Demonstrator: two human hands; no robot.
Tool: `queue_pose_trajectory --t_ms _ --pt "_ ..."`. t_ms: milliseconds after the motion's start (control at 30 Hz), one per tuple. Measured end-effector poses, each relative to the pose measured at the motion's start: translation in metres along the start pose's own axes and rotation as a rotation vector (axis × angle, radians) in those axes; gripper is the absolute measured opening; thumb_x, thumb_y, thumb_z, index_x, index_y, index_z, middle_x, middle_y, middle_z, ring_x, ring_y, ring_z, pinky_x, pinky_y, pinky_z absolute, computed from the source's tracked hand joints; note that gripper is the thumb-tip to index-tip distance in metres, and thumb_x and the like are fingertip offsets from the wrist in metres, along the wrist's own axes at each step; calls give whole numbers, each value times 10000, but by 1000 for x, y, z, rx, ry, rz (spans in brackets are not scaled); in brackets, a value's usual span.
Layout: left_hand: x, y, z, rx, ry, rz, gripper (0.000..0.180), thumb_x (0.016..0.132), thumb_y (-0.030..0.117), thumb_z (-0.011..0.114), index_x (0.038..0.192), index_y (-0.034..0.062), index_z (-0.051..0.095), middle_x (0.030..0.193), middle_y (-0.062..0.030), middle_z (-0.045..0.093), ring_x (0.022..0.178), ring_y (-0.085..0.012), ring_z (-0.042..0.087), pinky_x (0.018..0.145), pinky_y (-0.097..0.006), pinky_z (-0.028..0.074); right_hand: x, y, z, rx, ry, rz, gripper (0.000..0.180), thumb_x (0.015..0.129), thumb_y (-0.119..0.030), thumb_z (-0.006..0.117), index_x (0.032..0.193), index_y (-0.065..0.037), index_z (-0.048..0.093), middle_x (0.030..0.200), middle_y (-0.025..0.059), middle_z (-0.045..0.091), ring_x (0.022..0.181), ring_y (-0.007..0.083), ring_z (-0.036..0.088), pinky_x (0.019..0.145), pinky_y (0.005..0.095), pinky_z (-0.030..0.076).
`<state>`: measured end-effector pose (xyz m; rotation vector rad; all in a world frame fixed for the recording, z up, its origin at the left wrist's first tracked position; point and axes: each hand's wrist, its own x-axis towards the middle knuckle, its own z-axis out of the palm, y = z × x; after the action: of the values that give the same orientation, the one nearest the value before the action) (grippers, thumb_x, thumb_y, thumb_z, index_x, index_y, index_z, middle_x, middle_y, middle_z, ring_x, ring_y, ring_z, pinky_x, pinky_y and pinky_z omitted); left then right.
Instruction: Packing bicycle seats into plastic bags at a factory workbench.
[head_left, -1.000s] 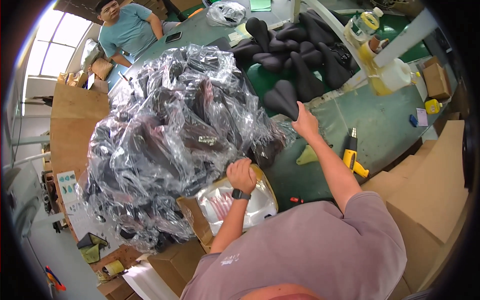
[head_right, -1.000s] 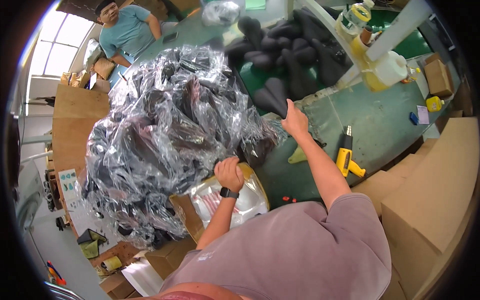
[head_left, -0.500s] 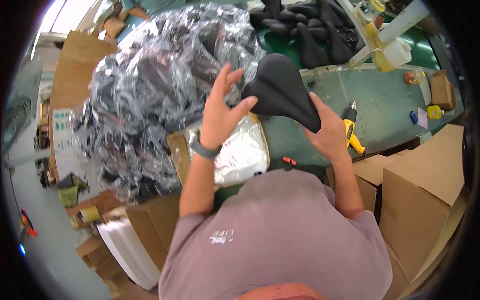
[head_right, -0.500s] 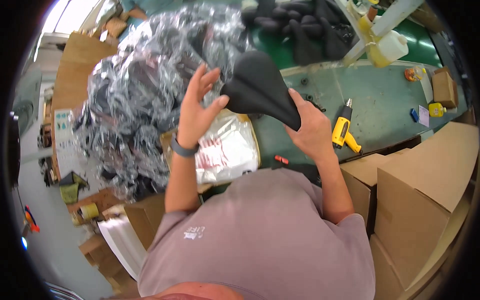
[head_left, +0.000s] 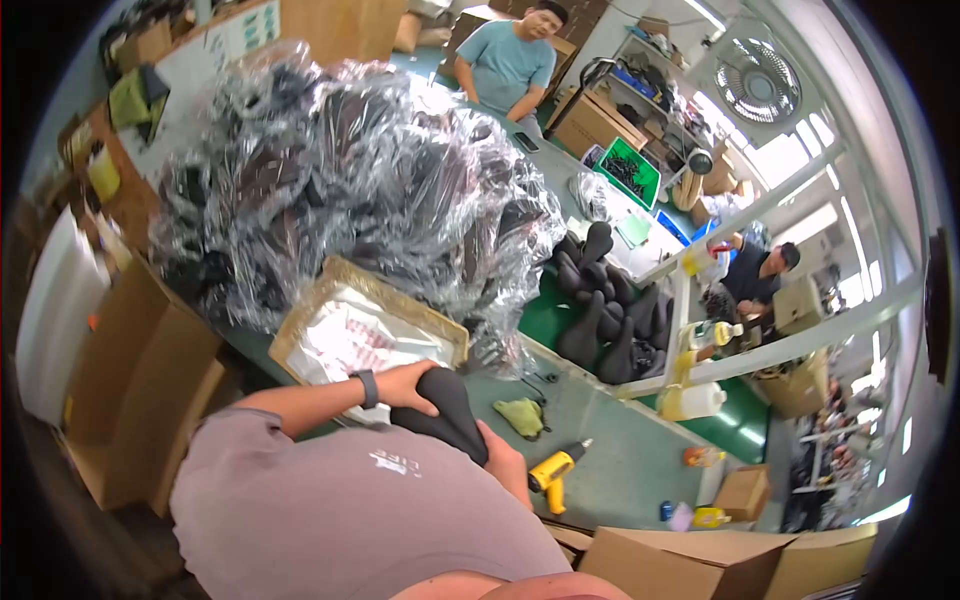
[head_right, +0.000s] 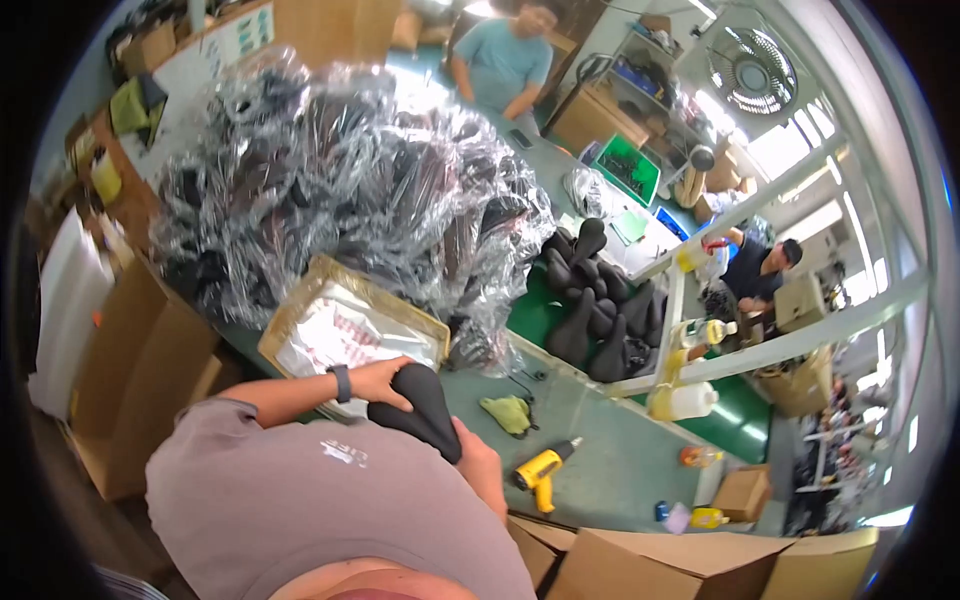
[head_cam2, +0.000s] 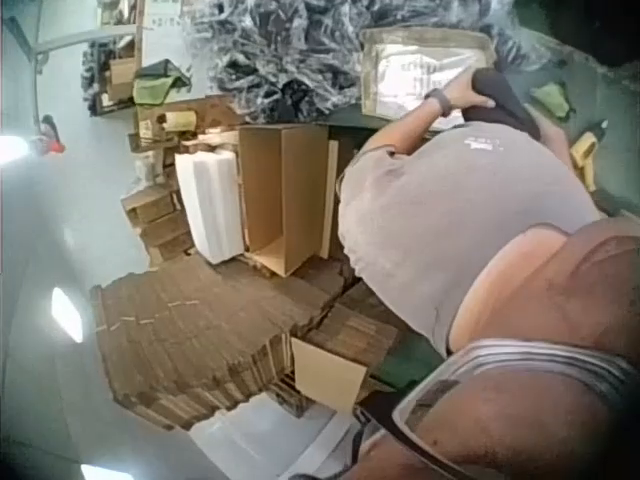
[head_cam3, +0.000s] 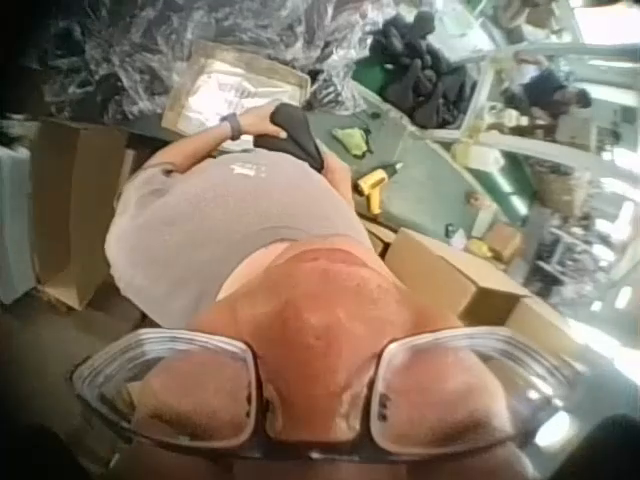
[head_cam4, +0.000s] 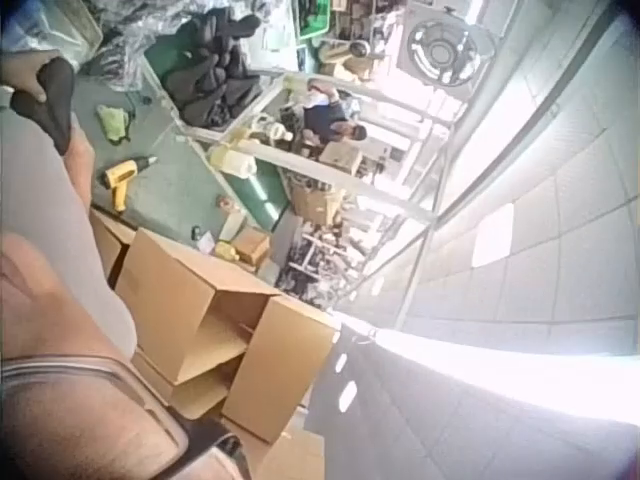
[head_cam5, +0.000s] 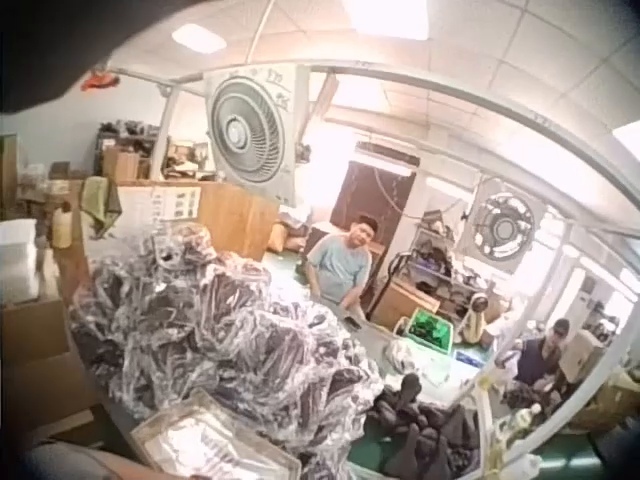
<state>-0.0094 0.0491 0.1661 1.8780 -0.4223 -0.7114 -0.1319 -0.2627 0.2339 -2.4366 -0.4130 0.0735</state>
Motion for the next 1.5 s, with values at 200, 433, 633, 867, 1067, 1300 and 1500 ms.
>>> queue_pose_trajectory --t_ms 200,433,633,867,1067,1300,1500 --pt "-14 9 -22 30 40 8 1128 715 402 1046 1599 17 460 1415 -258 700 1304 -384 706 1110 -461 568 21 -19 -12 -92 -146 -107 803 910 -311 835 1641 -148 544 1058 213 718 910 468 728 769 553 580" --pt "-45 -9 12 50 320 18 1002 712 426 1042 1458 -2 527 1278 -252 744 1210 -410 735 1042 -478 578 32 -37 -17 -324 -308 -98 865 900 -129 732 1718 -233 470 1036 219 702 913 483 725 811 562 576" --pt "-39 -14 4 28 210 -17 1025 714 443 1036 1432 -42 489 1305 -293 717 1213 -434 729 1030 -486 590 27 -53 -16 -366 -317 -51 865 914 -204 760 1725 -245 464 1064 217 724 936 471 739 819 553 585" --pt "-43 -16 1 25 221 -3 1100 695 465 1046 1492 -18 461 1280 -273 743 1191 -428 746 1028 -473 597 29 -42 -4 -392 -311 -53 865 936 -256 759 1739 -240 438 997 211 683 858 463 731 765 544 581" --pt "-34 -20 14 79 279 -61 1136 680 493 1036 1496 -17 432 1199 -304 756 1138 -477 751 995 -497 594 37 -51 -9 -373 -339 -6 859 955 -321 761 1744 -269 428 1003 217 686 849 472 734 765 559 583" --pt "-24 -9 2 15 164 -34 1208 687 517 1039 1550 -33 397 1289 -295 732 1188 -452 742 1034 -481 593 33 -48 -13 -338 -346 73 844 935 -221 740 1730 -244 459 1051 219 726 922 466 748 812 535 588" --pt "-24 1 20 74 202 -152 1236 681 519 1045 1571 -25 382 1344 -303 703 1237 -435 724 1050 -484 584 27 -33 -10 -375 -332 59 929 905 -335 809 1747 -282 420 1000 210 692 841 469 741 762 564 599"
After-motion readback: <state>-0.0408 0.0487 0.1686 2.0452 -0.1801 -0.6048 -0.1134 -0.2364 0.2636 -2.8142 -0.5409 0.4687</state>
